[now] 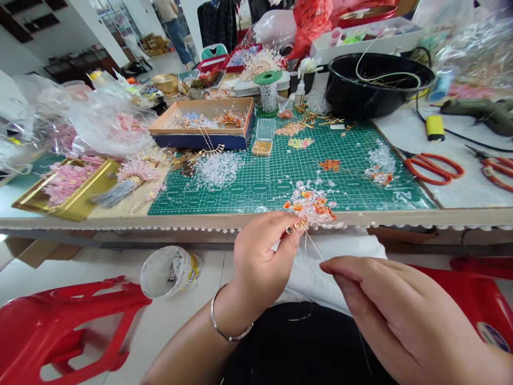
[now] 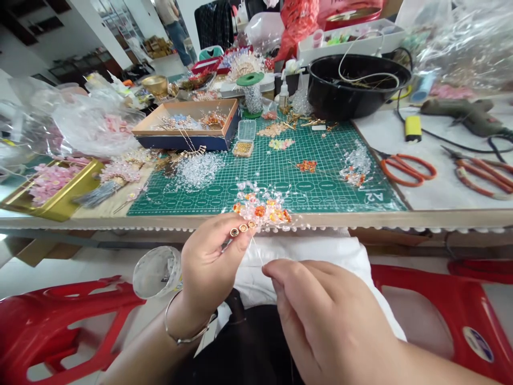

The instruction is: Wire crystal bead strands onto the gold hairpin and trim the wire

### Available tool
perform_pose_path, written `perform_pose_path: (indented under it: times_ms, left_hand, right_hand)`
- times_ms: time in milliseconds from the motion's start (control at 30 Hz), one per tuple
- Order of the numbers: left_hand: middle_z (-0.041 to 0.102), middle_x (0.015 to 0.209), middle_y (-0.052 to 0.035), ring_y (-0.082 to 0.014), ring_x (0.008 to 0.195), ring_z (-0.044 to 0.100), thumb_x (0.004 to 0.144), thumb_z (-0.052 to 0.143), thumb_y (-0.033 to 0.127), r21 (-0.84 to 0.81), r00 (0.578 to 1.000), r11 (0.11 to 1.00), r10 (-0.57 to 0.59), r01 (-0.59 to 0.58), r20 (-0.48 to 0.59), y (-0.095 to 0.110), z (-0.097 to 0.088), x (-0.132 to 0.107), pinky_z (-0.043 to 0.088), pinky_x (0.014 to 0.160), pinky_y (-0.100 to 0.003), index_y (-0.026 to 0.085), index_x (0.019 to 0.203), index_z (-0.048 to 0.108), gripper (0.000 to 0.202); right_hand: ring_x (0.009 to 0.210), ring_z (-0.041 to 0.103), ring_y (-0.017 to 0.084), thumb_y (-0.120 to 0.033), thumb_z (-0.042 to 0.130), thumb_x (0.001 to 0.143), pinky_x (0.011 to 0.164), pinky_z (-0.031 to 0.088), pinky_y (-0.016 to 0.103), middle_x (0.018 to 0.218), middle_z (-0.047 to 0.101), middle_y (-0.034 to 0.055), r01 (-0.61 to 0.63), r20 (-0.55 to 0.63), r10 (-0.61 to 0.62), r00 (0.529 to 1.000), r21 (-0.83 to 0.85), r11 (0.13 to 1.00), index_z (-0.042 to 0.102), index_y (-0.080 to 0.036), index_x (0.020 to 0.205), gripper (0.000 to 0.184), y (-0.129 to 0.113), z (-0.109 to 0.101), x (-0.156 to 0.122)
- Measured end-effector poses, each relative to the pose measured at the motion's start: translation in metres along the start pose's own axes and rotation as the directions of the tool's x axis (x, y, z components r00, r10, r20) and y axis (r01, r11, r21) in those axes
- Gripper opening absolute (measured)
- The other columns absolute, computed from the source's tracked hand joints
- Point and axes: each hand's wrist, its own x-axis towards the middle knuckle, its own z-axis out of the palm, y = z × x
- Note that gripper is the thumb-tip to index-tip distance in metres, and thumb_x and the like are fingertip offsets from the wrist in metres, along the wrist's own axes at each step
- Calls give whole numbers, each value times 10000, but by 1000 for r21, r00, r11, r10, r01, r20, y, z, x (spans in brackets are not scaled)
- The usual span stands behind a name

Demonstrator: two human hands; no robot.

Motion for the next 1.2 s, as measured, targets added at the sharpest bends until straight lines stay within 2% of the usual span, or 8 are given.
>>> perform_pose_path:
  times_ms: [167,400,567,700,800,1000,1067,1200]
  left_hand:
    - [765,904,-25,-150,864,712,870,654,110,-6,1000,1000,10,-10,20,1,1,-1,576,791,-264,185,886,703,91]
    - [761,944,-32,-159,896,704,884,619,101,39,998,997,63,-64,22,-6,6,-3,576,822,-288,200,940,690,134]
    - [708,822,-3,-134,742,672,877,674,160,-41,999,998,-43,42,-9,-10,4,-2,553,697,-260,207,865,686,50]
    - [651,722,13,-116,620,597,882,678,203,-20,996,996,-84,84,0,-8,2,-2,496,588,-246,203,810,679,71]
    - [642,713,18,-114,639,574,877,666,158,31,1000,999,-27,27,-12,-5,2,-1,468,593,-238,204,806,674,85]
    - [668,757,17,-118,696,606,859,646,94,78,1000,997,14,-12,-17,-3,5,-1,479,642,-240,207,799,665,130]
    - [676,780,9,-126,712,618,853,635,85,86,1000,996,14,-12,-14,-3,5,-2,484,644,-248,206,782,658,142]
    - [653,736,19,-119,677,595,858,634,88,97,1000,995,14,-14,-1,-2,4,-2,483,636,-243,206,759,641,154]
  right_hand:
    - [655,684,163,-132,394,960,524,512,255,815,706,36,-11,1,11,1000,71,997,509,-199,1060,167,-4,1,-4]
    - [583,636,94,-194,417,991,492,491,167,734,670,-62,-188,62,177,982,299,936,542,-272,994,147,-14,-9,2]
    - [632,633,110,-342,453,1019,581,533,166,721,657,-36,-306,139,276,951,552,775,654,-275,945,225,-3,-10,6]
    - [780,668,159,-431,524,990,680,565,229,842,692,31,-433,133,472,872,661,613,692,-228,913,275,12,1,16]
    - [866,659,157,-423,612,938,753,553,246,915,693,26,-498,273,440,856,665,556,677,-227,955,208,13,11,24]
    - [841,638,126,-286,649,871,740,536,225,895,670,10,-555,457,342,821,778,294,580,-200,942,131,4,23,33]
    - [808,625,130,-278,656,848,702,523,232,863,662,9,-581,494,323,807,762,286,571,-195,929,143,3,24,34]
    - [686,555,126,-332,564,901,611,492,241,737,586,-9,-574,467,340,816,720,389,546,-197,834,152,4,25,33]
